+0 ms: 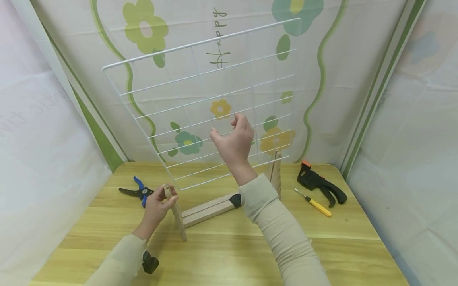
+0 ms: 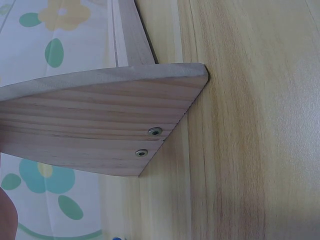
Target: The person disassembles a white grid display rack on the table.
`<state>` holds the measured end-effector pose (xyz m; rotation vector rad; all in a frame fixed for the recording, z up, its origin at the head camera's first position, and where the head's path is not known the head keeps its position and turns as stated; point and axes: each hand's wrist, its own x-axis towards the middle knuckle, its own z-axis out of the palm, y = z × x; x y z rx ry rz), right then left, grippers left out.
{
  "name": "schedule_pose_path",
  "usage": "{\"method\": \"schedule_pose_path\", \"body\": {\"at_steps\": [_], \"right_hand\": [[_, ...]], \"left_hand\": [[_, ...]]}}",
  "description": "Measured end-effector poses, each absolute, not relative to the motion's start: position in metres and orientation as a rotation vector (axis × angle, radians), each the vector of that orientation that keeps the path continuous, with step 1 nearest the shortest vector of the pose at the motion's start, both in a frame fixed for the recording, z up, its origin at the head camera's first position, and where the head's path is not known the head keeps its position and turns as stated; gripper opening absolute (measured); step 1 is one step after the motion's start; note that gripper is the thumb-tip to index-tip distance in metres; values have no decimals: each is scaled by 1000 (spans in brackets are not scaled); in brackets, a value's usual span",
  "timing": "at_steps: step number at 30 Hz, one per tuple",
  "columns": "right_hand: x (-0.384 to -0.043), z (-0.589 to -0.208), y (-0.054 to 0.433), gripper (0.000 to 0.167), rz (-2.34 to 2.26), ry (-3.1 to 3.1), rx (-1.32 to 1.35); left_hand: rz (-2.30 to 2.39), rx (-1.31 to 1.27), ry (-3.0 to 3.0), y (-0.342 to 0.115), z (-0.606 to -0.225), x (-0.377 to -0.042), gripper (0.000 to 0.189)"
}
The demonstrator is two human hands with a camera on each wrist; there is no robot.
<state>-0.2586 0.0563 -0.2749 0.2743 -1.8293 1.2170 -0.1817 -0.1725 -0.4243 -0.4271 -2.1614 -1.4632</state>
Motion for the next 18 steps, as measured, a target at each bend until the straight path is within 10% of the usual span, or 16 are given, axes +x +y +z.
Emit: {"method": "schedule_pose_path", "body": {"at_steps": [18], "right_hand": [[-251,-288,74,53,1295,-1745,202]], "left_hand": [[-1378,-459,-2156,-171,-420,-182,26]]}}
